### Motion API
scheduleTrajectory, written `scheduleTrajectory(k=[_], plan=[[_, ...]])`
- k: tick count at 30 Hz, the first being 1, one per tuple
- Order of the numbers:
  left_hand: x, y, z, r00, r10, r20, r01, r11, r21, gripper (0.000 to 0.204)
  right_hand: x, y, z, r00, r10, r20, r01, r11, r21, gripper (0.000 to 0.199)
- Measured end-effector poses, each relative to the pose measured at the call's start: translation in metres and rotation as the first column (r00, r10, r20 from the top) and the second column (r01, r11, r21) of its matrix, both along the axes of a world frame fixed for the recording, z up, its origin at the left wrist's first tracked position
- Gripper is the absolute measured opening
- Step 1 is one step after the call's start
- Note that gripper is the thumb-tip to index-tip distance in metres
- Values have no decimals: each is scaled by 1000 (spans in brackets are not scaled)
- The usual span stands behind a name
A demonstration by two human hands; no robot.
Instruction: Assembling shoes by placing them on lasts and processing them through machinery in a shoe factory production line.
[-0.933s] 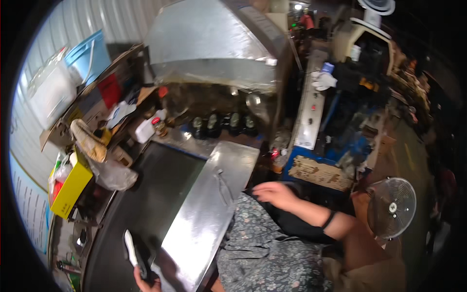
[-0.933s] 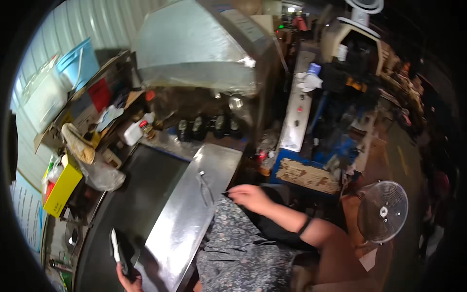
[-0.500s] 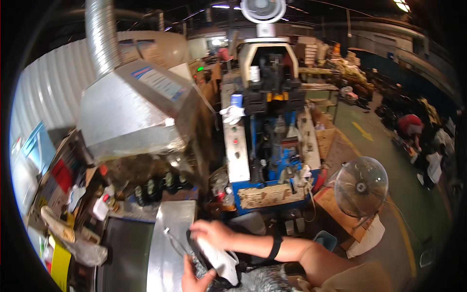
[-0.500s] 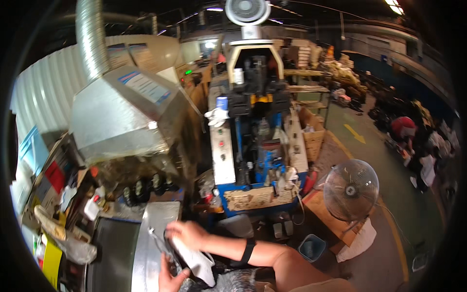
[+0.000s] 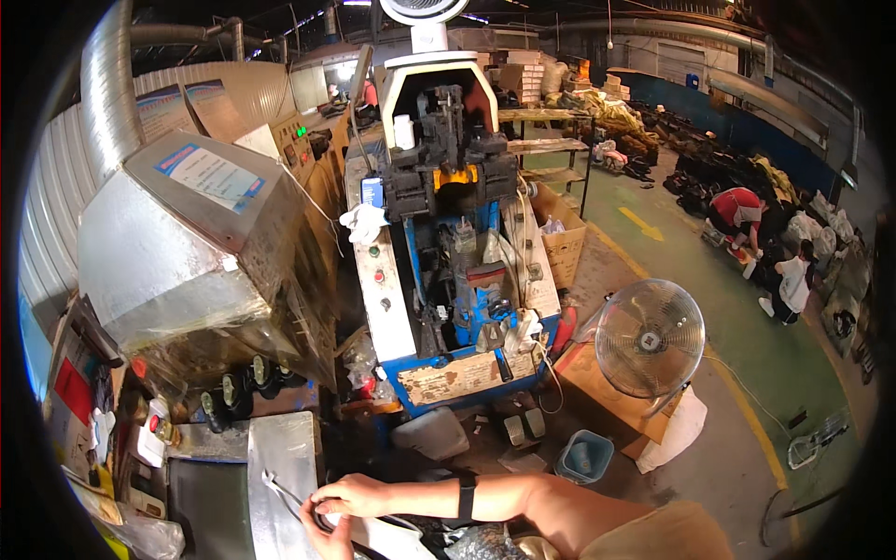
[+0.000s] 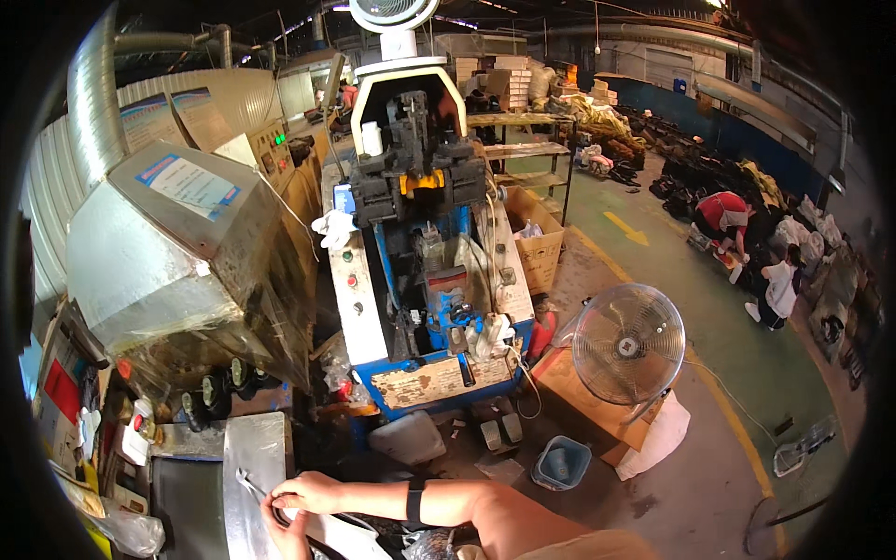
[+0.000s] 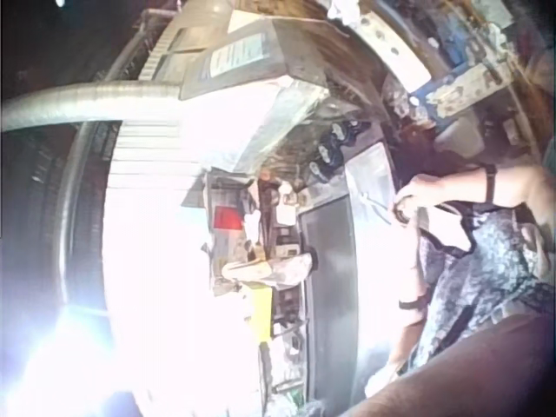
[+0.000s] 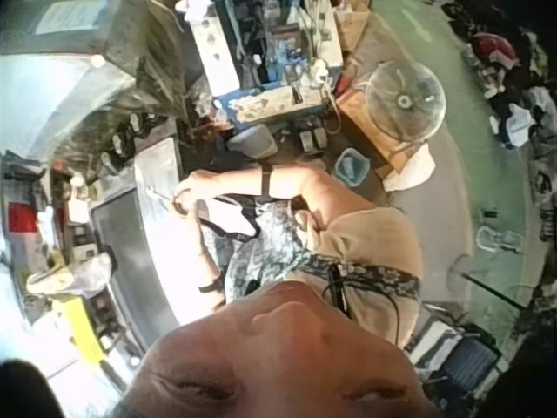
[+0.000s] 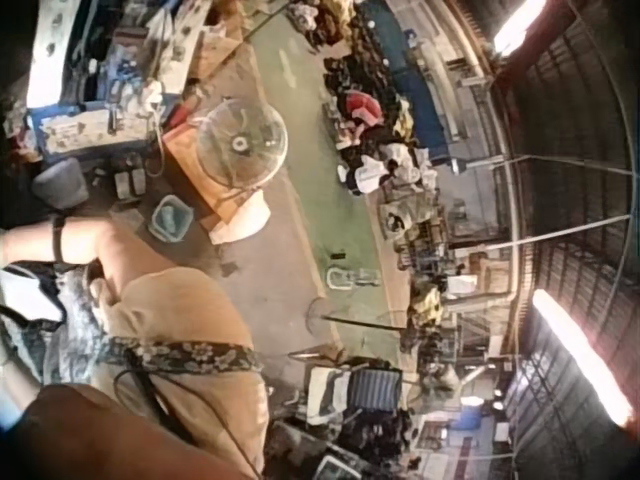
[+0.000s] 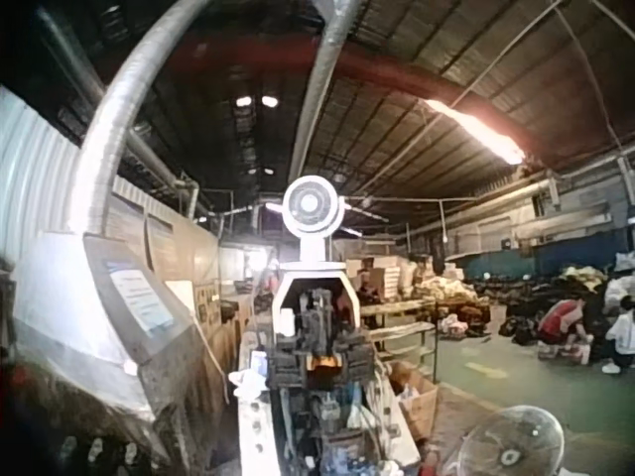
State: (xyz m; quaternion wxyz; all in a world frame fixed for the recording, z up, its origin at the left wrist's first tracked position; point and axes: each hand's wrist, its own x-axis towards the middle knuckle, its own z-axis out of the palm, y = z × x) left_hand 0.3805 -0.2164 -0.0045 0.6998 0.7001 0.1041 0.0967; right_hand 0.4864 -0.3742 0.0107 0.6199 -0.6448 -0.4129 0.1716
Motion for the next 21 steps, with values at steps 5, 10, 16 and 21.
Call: scheduleTrajectory(k=[5, 10, 16, 21], plan=[[-16, 34, -46, 966, 254, -49, -250, 965, 74, 58, -90, -41, -106, 962, -222, -159, 196, 966, -168, 35], [-3, 13, 4, 941, 213, -263, -257, 956, -142, 63, -48, -58, -41, 978, -105, -179, 60, 970, -237, 14], [-2, -16, 2, 955, 188, -229, -222, 965, -137, 57, -35, -43, -62, 392, -354, -849, -104, 900, -424, 66], [-11, -5, -16, 951, 200, -237, -267, 916, -299, 52, -44, -13, -42, 980, 65, 191, 103, 651, -752, 57]])
